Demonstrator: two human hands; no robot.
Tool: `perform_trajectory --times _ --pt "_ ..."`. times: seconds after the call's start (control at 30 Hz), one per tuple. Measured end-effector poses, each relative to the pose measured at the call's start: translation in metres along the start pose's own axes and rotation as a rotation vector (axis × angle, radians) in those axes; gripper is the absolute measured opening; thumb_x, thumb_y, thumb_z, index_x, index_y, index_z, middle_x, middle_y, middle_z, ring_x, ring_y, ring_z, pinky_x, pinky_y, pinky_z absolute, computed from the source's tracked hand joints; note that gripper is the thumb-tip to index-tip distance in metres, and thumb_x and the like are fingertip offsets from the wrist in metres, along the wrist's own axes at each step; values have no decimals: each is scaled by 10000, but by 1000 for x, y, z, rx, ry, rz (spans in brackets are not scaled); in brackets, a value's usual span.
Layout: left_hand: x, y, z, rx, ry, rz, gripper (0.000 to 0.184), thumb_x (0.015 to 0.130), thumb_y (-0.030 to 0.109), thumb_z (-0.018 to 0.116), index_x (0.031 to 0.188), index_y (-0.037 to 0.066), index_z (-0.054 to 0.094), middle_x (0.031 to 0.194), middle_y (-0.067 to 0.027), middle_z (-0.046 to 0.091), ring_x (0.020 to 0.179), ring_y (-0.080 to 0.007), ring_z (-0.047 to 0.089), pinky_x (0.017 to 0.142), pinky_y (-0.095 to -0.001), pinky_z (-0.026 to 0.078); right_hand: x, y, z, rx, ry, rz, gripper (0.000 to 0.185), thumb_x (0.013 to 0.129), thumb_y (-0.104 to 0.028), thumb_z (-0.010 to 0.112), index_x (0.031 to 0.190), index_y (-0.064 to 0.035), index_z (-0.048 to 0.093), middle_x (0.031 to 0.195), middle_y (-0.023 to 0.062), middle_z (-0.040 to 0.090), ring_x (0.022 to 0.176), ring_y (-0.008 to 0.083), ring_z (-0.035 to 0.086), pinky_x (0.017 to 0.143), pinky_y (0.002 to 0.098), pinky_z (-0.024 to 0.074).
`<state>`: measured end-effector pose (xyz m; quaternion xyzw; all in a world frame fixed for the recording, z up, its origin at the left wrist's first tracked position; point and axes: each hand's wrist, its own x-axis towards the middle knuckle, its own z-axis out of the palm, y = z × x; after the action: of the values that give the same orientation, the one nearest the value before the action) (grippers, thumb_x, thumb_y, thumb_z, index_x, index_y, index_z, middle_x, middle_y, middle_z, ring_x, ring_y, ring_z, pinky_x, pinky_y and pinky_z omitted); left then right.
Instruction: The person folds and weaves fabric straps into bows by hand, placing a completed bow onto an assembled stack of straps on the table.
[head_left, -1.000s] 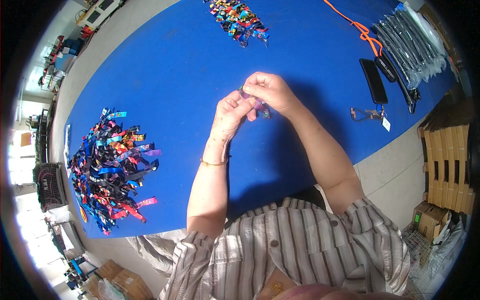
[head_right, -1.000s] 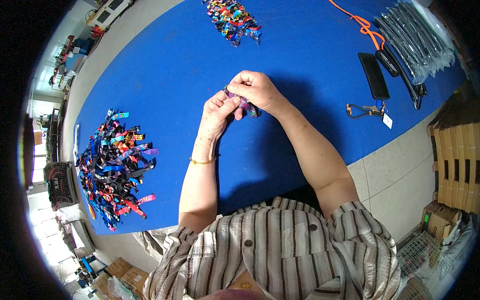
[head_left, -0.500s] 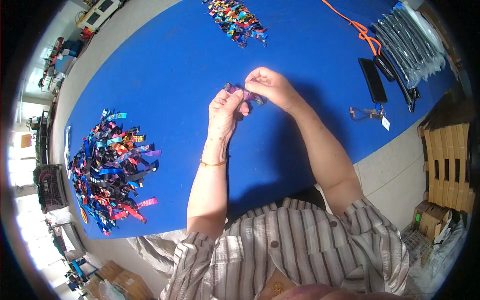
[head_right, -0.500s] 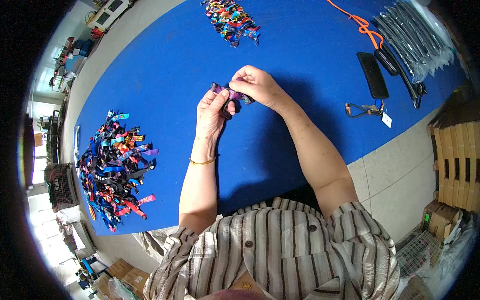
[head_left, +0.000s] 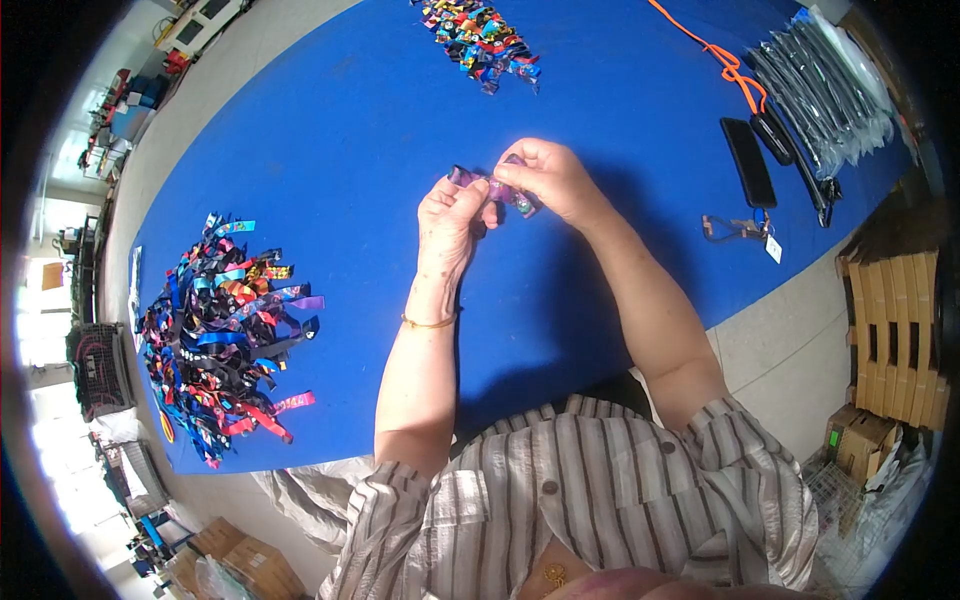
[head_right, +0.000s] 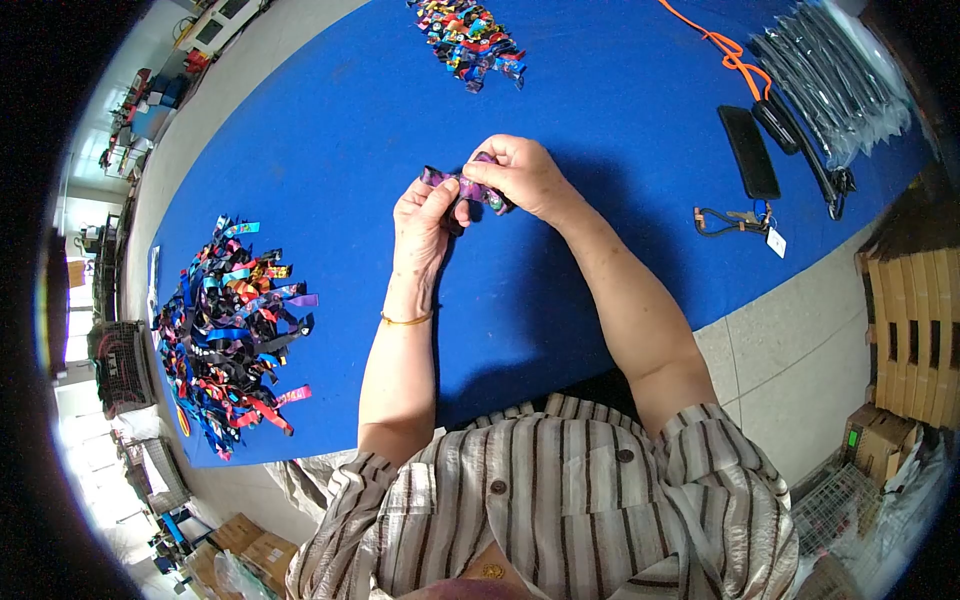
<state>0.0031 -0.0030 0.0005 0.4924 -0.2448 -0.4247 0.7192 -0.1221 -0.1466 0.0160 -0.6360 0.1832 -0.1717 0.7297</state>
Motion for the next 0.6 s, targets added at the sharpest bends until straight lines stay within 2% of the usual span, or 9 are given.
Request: perform_trajectory --times 0.1,0.2,0.3,0.4,0.47,0.5,0.53,0.6 --pt "-1 1 2 -10 -8 6 91 992 105 657 954 23 645 740 -71 678 596 -130 596 568 -252 472 3 4 -4 -26 26 -102 150 967 -156 687 1015 -15 671 850 39 694 717 92 625 583 247 499" --pt "-2 2 3 7 -31 19 114 994 134 662 975 23 652 737 -48 673 610 -112 600 557 -226 442 0 -2 -5 -4 6 -63 161 957 -151 691 1019 -4 670 849 44 693 722 99 626 607 253 506" --pt "-2 2 5 -2 -11 37 98 990 114 672 981 18 652 744 -60 677 629 -123 614 600 -238 477 -1 -5 -7 26 4 -34 163 961 -155 688 1026 -7 672 844 43 691 718 99 626 614 250 504" --pt "2 -6 -3 -42 -13 29 96 988 100 684 1017 15 651 815 -64 694 695 -117 634 662 -253 513 2 -1 -6 29 46 -67 156 965 -160 688 1019 -17 661 843 47 695 707 93 625 594 245 495" --pt "2 -4 1 -115 124 93 145 986 116 697 1072 10 649 930 -62 718 795 -131 664 773 -261 540 1 -6 -9 19 57 -56 149 970 -163 685 1014 -24 652 846 50 700 701 88 623 585 243 488" --pt "4 -7 -4 -2 177 179 166 983 109 704 1105 12 649 988 -46 712 845 -114 651 800 -249 525 -1 -9 -10 14 65 -48 147 972 -164 684 1012 -27 648 847 51 702 699 86 622 580 241 484" --pt "6 -8 -8 167 233 292 159 981 120 717 1099 28 662 983 -20 699 827 -90 626 793 -235 507 -2 -12 -11 -5 71 -44 148 974 -167 683 1011 -29 643 846 52 704 696 84 620 576 241 482" --pt "4 -6 -9 302 259 329 141 986 136 720 1078 36 683 970 5 688 824 -72 600 785 -225 491 -3 -14 -9 -41 75 -37 153 977 -173 681 1010 -32 633 844 52 706 691 80 617 568 241 477"
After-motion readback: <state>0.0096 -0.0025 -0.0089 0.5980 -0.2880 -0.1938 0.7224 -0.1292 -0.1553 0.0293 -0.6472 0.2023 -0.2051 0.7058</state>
